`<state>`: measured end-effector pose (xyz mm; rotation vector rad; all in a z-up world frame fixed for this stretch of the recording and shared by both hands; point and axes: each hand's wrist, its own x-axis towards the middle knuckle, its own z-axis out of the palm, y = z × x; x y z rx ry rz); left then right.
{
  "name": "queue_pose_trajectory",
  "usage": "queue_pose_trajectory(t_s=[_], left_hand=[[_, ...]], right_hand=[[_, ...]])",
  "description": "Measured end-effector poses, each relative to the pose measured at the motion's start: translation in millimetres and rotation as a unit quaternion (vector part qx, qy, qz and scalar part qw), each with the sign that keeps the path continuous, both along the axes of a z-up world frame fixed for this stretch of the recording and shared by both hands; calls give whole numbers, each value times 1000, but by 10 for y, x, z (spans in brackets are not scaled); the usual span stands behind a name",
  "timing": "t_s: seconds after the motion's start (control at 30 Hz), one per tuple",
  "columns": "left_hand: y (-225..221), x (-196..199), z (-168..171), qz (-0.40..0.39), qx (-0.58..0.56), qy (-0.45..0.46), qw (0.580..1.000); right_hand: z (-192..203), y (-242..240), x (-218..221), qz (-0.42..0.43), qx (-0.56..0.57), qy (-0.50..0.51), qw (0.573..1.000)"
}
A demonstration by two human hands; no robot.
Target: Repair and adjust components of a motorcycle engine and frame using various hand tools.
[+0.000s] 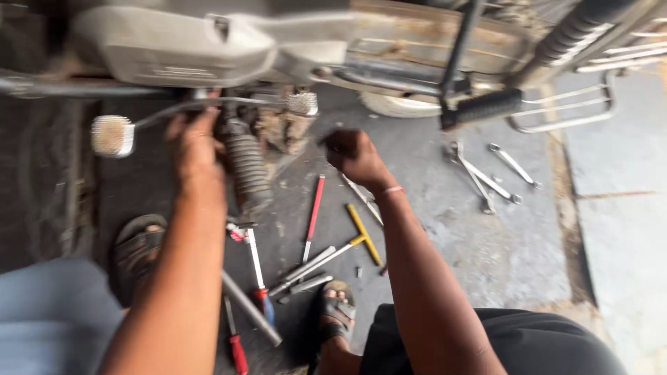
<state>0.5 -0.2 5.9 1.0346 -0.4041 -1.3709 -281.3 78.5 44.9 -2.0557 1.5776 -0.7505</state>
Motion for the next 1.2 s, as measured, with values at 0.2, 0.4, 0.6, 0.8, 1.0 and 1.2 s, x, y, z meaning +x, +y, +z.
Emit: queue_pose_trajectory(t_s=[0.2,0.4,0.6,0.8,1.0,1.2], left_hand=[[136,-71,347,-34,-84,181,979],[124,-55,144,-39,-99,120,987],[-130,-55,-499,9,-67,77,995],[-11,-113,-165,24,-48,89,995],[50,-103,12,8,-48,80,996],[13,-123,-147,-12,-80,28,996]], right_hand=[[-2296,1515,-1716,-141,74,303,940],[-1629,1977,-627,-78,105,349,928],[-1609,1513,-633,143,-6,447,883],[-744,866,-1029,119,461,213,853],[590,910,-1332,-89,398,-163,899],[1056,1051,-1103,-248,239,-239,908]])
